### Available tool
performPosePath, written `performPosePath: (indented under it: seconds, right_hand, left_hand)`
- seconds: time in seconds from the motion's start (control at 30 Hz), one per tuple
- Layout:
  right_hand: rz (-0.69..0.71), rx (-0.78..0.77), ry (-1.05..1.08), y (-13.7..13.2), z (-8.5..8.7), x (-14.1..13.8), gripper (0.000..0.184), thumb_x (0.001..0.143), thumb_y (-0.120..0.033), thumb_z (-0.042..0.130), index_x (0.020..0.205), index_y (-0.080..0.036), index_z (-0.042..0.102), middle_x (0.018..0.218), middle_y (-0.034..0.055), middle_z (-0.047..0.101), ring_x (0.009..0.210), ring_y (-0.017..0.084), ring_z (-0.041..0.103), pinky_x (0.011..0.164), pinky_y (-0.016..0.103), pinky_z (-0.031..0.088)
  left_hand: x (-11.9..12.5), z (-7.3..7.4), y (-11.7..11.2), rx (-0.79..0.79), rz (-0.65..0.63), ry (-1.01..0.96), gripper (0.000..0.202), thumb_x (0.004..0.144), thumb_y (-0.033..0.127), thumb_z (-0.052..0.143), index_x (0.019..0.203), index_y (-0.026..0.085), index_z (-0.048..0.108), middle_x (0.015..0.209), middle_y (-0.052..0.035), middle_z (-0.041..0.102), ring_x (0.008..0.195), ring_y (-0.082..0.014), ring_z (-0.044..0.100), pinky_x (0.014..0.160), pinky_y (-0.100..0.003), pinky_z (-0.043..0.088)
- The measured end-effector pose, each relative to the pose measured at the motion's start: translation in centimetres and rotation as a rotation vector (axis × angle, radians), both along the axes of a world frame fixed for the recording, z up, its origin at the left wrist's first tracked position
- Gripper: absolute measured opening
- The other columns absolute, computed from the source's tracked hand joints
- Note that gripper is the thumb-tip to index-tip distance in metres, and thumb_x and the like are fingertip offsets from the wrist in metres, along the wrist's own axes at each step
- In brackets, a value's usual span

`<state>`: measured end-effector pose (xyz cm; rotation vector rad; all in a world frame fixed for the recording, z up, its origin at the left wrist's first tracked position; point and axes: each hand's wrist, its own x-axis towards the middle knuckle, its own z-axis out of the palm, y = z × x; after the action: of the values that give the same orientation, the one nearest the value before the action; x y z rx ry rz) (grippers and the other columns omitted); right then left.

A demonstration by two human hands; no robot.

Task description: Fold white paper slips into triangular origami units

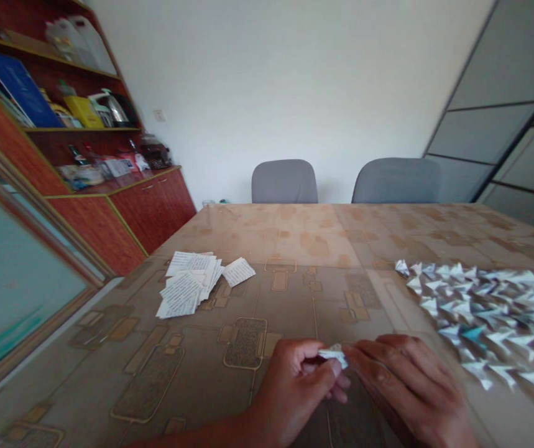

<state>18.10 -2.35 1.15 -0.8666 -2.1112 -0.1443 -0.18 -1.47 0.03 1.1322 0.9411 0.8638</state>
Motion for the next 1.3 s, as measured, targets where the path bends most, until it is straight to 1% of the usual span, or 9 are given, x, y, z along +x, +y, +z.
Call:
performPosePath:
  seconds: [0.13,0.3,0.43,0.63,0.73,0.9,1.0,1.17,1.3]
  right_hand:
    - [-0.001,0.053,-0.043,-0.2,0.4,0.1,0.033,0.101,-0.027,0.039,0.114,-0.021,0.069,0.092,0.0055,0.075,0.082,0.022,0.060,0.074,0.036,0.040]
    - [-0.051,0.015,-0.108,-0.7,1.0,0.1,0.036,0.102,-0.033,0.036,0.115,-0.026,0.068,0.099,0.0052,0.076,0.086,0.025,0.061,0.076,0.039,0.041]
    - [-0.069,0.037,-0.116,-0.7,1.1,0.2,0.037,0.102,-0.034,0.034,0.113,-0.026,0.068,0.096,0.0054,0.076,0.084,0.025,0.060,0.075,0.040,0.042]
    - [0.010,0.059,-0.145,-0.3,0.6,0.6,0.033,0.101,-0.028,0.038,0.106,-0.020,0.070,0.090,0.0067,0.074,0.080,0.023,0.058,0.074,0.037,0.041]
    - [0.034,0.015,-0.128,-0.2,0.5,0.5,0.030,0.100,-0.027,0.041,0.102,-0.020,0.070,0.087,0.0061,0.073,0.078,0.022,0.058,0.072,0.036,0.041]
    - [0.063,-0.060,-0.045,-0.1,1.8,-0.5,0.028,0.100,-0.029,0.045,0.092,-0.019,0.070,0.079,0.0030,0.072,0.073,0.018,0.058,0.067,0.030,0.042]
    - [0.076,-0.071,-0.071,0.1,2.5,-0.7,0.025,0.099,-0.029,0.047,0.093,-0.020,0.070,0.080,0.0020,0.073,0.073,0.017,0.060,0.065,0.029,0.043]
    - [0.062,-0.061,-0.046,0.2,1.0,-0.4,0.029,0.100,-0.026,0.043,0.092,-0.021,0.071,0.084,0.0039,0.072,0.077,0.019,0.059,0.069,0.031,0.042]
    - [0.061,-0.070,-0.055,0.1,0.4,-0.2,0.030,0.100,-0.026,0.041,0.096,-0.022,0.071,0.088,0.0045,0.073,0.080,0.019,0.060,0.071,0.032,0.043]
  left_hand:
    - [-0.1,0.2,-0.2,0.013,-0.010,-0.006,0.030,0.082,0.038,0.061,0.079,0.009,0.067,0.074,-0.0088,0.071,0.059,-0.0138,0.066,0.059,-0.024,0.047]
    - [-0.1,0.5,-0.1,-0.001,-0.031,-0.025,0.033,0.082,0.041,0.061,0.077,0.009,0.066,0.074,-0.0097,0.071,0.059,-0.0142,0.066,0.059,-0.024,0.047]
    - [0.0,0.6,-0.1,-0.017,-0.033,-0.039,0.032,0.081,0.041,0.062,0.076,0.010,0.065,0.074,-0.0092,0.071,0.059,-0.0141,0.066,0.059,-0.024,0.047]
    - [-0.1,0.8,-0.2,-0.031,-0.035,-0.006,0.029,0.080,0.038,0.061,0.078,0.009,0.066,0.073,-0.0086,0.070,0.060,-0.0147,0.066,0.060,-0.025,0.047]
    - [-0.2,0.8,-0.2,-0.014,-0.044,-0.007,0.026,0.079,0.035,0.062,0.075,0.009,0.065,0.073,-0.0084,0.069,0.061,-0.0147,0.065,0.061,-0.026,0.048]
    - [-0.2,0.3,-0.1,0.012,-0.051,-0.007,0.023,0.080,0.032,0.061,0.072,0.011,0.063,0.072,-0.0071,0.069,0.061,-0.0144,0.065,0.062,-0.027,0.050]
    - [-0.2,0.2,-0.1,0.006,-0.057,0.000,0.019,0.080,0.028,0.060,0.071,0.012,0.062,0.072,-0.0066,0.069,0.062,-0.0144,0.065,0.063,-0.027,0.051]
    - [-0.6,0.6,0.0,-0.029,-0.076,-0.011,0.013,0.078,0.023,0.060,0.075,0.012,0.064,0.072,-0.0053,0.069,0.064,-0.0149,0.066,0.066,-0.029,0.052]
    - [-1.0,0.9,0.1,-0.046,-0.106,-0.048,0.018,0.078,0.029,0.063,0.078,0.012,0.065,0.075,-0.0063,0.070,0.067,-0.0153,0.066,0.068,-0.029,0.051]
